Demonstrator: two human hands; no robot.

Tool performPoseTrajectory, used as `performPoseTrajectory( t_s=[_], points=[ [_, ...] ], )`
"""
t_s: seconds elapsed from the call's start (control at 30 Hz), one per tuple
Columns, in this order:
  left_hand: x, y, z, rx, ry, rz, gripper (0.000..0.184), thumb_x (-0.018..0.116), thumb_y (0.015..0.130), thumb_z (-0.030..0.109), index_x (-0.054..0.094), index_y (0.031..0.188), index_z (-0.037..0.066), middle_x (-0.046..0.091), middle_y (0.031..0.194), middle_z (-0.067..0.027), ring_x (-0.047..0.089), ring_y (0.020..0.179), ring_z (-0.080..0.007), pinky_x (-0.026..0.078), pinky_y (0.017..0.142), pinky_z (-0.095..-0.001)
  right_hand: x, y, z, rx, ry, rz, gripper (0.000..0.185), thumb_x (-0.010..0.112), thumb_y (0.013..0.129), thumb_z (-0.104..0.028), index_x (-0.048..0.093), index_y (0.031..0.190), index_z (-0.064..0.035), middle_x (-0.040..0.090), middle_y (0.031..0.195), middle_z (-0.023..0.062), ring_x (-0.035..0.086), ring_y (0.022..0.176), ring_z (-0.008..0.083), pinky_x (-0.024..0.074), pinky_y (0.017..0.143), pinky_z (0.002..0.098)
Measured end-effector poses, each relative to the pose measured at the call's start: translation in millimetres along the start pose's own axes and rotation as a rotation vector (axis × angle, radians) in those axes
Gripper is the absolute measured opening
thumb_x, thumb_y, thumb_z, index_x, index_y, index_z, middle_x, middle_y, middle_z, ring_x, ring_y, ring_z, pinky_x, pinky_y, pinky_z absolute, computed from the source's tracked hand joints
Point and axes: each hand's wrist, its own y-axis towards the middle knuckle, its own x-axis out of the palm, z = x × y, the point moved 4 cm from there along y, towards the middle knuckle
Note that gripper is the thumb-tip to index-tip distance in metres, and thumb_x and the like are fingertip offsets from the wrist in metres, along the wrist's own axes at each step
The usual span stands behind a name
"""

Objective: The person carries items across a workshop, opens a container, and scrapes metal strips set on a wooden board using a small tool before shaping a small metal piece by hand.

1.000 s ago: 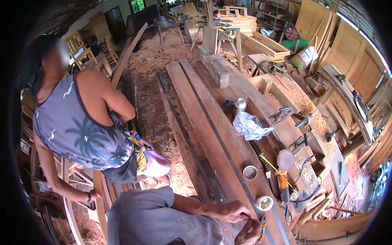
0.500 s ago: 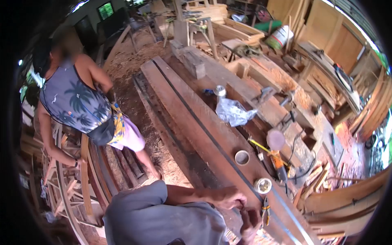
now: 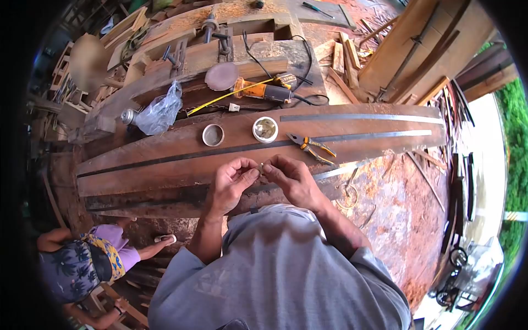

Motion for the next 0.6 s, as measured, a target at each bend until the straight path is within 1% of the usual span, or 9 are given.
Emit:
performPoseTrajectory(
  t_s=[0.03,0.1,0.17,0.23,0.27,0.33,0.4,0.47,0.6],
  points=[
    [-0.3,2.4,1.4,-0.012,0.003,-0.004,0.015,0.064,0.096,0.009,0.064,0.105,-0.004,0.067,0.095,-0.0040,0.061,0.089,-0.0082,0.050,0.080,-0.0237,-1.4,2.1,1.2,0.007,0.009,0.006,0.030,0.061,0.101,-0.028,0.064,0.100,0.0013,0.063,0.088,0.0017,0.055,0.085,0.0095,0.0451,0.079,0.0267],
    [2.4,0.6,8.9,-0.016,-0.024,-0.025,0.012,0.067,0.095,0.009,0.063,0.101,0.000,0.063,0.092,0.0010,0.058,0.085,-0.0055,0.047,0.080,-0.0209,-0.7,1.8,3.1,0.032,0.114,-0.044,0.031,0.061,0.101,-0.030,0.064,0.100,0.0005,0.064,0.089,0.0024,0.056,0.085,0.0103,0.0456,0.080,0.0275],
    [6.4,-0.6,15.6,-0.024,-0.060,-0.027,0.010,0.066,0.095,0.008,0.063,0.099,0.000,0.062,0.091,0.0017,0.057,0.085,-0.0053,0.047,0.080,-0.0208,-1.5,6.0,6.4,0.063,0.193,-0.054,0.028,0.062,0.101,-0.029,0.065,0.098,-0.0008,0.065,0.089,0.0037,0.059,0.085,0.0122,0.0469,0.080,0.0284],
    [9.8,-1.6,23.5,-0.031,-0.096,-0.035,0.008,0.066,0.095,0.007,0.062,0.097,0.001,0.061,0.091,0.0024,0.057,0.085,-0.0052,0.046,0.081,-0.0206,1.7,7.7,18.4,0.164,0.522,-0.161,0.025,0.062,0.100,-0.026,0.064,0.096,-0.0021,0.065,0.088,0.0047,0.061,0.084,0.0140,0.0482,0.080,0.0288],
    [10.8,-1.5,27.1,-0.030,-0.114,-0.049,0.008,0.067,0.094,0.007,0.062,0.096,0.001,0.062,0.090,0.0011,0.058,0.084,-0.0061,0.047,0.079,-0.0206,3.5,9.1,22.8,0.186,0.580,-0.156,0.020,0.063,0.098,-0.022,0.064,0.094,-0.0026,0.065,0.086,0.0056,0.061,0.081,0.0155,0.0497,0.078,0.0301],
    [13.3,-0.7,26.8,-0.031,-0.126,-0.073,0.007,0.068,0.093,0.006,0.062,0.096,0.002,0.063,0.090,-0.0002,0.059,0.083,-0.0070,0.047,0.078,-0.0206,4.6,9.2,22.8,0.178,0.633,-0.168,0.020,0.064,0.098,-0.021,0.064,0.094,-0.0022,0.065,0.085,0.0063,0.062,0.080,0.0164,0.0500,0.076,0.0306],
    [11.8,1.1,20.0,-0.022,-0.120,-0.018,0.007,0.065,0.094,0.002,0.060,0.097,-0.003,0.068,0.084,-0.0111,0.067,0.075,-0.0153,0.055,0.072,-0.0270,4.0,9.7,23.1,0.169,0.685,-0.178,0.019,0.064,0.097,-0.020,0.064,0.094,-0.0017,0.065,0.085,0.0070,0.062,0.079,0.0172,0.0503,0.075,0.0312],
    [16.6,2.3,21.4,0.005,-0.153,-0.011,0.007,0.065,0.093,0.000,0.060,0.097,-0.003,0.068,0.082,-0.0114,0.067,0.074,-0.0158,0.056,0.070,-0.0280,3.7,10.6,26.6,0.211,0.778,-0.192,0.017,0.065,0.096,-0.018,0.065,0.092,-0.0008,0.066,0.083,0.0084,0.063,0.077,0.0191,0.0505,0.072,0.0320],
    [17.9,3.7,22.2,0.071,-0.200,0.034,0.009,0.067,0.091,-0.004,0.060,0.097,-0.004,0.069,0.081,-0.0121,0.068,0.072,-0.0173,0.058,0.067,-0.0304,0.7,11.7,27.8,0.222,0.806,-0.203,0.016,0.066,0.095,-0.016,0.065,0.090,-0.0007,0.067,0.081,0.0090,0.064,0.077,0.0198,0.0504,0.071,0.0321]
  ],
)
